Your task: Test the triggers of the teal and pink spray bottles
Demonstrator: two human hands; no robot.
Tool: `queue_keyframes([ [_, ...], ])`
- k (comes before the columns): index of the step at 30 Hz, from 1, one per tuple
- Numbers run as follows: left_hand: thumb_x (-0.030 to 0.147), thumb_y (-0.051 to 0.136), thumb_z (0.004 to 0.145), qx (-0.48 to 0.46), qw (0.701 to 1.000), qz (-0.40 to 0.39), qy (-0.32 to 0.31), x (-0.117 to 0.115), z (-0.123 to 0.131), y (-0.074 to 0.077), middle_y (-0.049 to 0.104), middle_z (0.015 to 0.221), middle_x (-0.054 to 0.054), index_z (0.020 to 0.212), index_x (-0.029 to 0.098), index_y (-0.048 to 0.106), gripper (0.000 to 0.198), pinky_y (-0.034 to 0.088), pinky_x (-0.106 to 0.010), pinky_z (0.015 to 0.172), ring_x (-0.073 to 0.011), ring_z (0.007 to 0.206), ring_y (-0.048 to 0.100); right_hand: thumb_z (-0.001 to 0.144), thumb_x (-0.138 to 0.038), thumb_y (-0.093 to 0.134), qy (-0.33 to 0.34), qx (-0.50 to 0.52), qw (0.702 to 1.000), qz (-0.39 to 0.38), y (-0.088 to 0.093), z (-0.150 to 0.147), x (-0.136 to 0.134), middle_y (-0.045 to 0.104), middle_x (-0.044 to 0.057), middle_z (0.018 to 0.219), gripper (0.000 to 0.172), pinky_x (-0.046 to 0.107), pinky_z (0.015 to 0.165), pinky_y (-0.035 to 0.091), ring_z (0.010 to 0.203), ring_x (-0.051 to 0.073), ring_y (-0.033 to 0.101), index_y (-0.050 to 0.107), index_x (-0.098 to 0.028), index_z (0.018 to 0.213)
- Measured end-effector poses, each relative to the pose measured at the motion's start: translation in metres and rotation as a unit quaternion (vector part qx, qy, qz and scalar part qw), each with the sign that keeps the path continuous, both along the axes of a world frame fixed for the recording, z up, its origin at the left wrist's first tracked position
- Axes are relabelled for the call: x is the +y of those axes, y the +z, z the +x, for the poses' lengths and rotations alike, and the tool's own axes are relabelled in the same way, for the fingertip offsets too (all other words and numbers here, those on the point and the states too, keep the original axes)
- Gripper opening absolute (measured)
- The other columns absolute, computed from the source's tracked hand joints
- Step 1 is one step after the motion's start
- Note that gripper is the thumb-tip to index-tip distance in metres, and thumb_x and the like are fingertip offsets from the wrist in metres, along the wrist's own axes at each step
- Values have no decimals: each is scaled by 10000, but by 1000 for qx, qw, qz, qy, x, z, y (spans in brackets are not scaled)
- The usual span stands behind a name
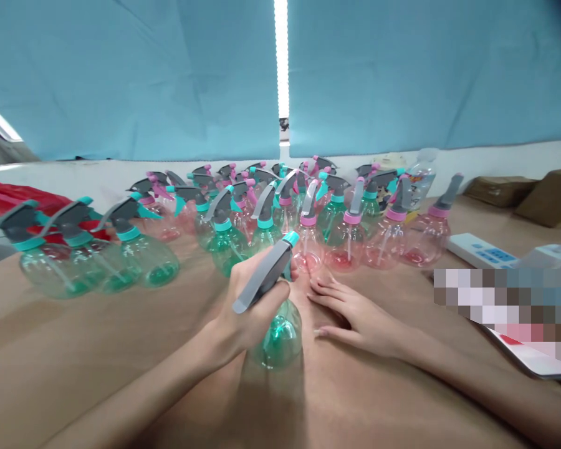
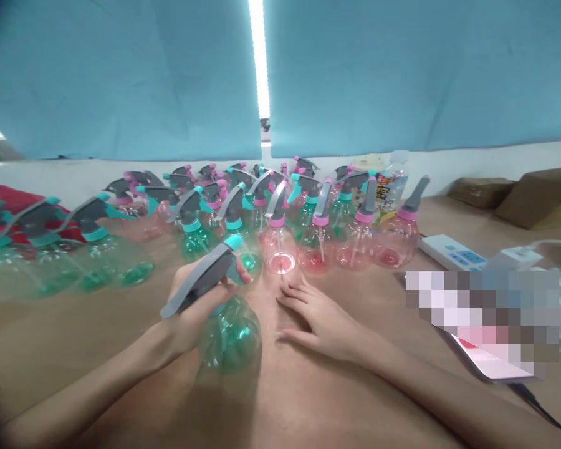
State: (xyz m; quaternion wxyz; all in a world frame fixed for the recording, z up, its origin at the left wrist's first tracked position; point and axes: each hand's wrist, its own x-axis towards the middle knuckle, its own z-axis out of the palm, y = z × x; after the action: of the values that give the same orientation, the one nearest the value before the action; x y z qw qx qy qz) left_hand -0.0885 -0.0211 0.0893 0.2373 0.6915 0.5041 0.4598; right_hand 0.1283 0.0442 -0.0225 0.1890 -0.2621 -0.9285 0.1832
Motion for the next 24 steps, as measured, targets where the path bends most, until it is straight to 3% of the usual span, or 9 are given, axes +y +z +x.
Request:
queue_keyframes([
  [5,208,482,739,5,1000,-9,-8,0,-1,2,479,642,30,761,181,586,110,285,-282,544,-122,566,382,916,-576,542,-7,10,1000,-2,1,-1,1,460,137,1491,645,550,1138,333,1398,335,385,495,-190,1430],
  [14,154,478,757,-24,999,5,-37,7,-3,-2,453,706,45,1001,204,570,266,354,-294,622,-129,590,367,929,-540,543,-10,10,1000,21,1,-5,4,525,152,1437,590,518,1107,390,1359,328,443,548,-163,1383],
  [20,180,499,771,-31,998,-7,-57,9,-7,-4,381,653,58,947,209,537,182,337,-291,593,-125,560,351,926,-560,536,-4,8,1000,14,3,-11,10,534,151,1429,595,533,1122,366,1362,321,440,560,-162,1368],
  [24,169,485,739,-40,998,-14,-52,9,-8,-1,404,646,53,967,207,548,239,333,-292,585,-130,561,383,929,-555,536,-5,12,1000,-1,4,-12,12,561,134,1406,575,534,1124,364,1346,306,464,559,-183,1367],
])
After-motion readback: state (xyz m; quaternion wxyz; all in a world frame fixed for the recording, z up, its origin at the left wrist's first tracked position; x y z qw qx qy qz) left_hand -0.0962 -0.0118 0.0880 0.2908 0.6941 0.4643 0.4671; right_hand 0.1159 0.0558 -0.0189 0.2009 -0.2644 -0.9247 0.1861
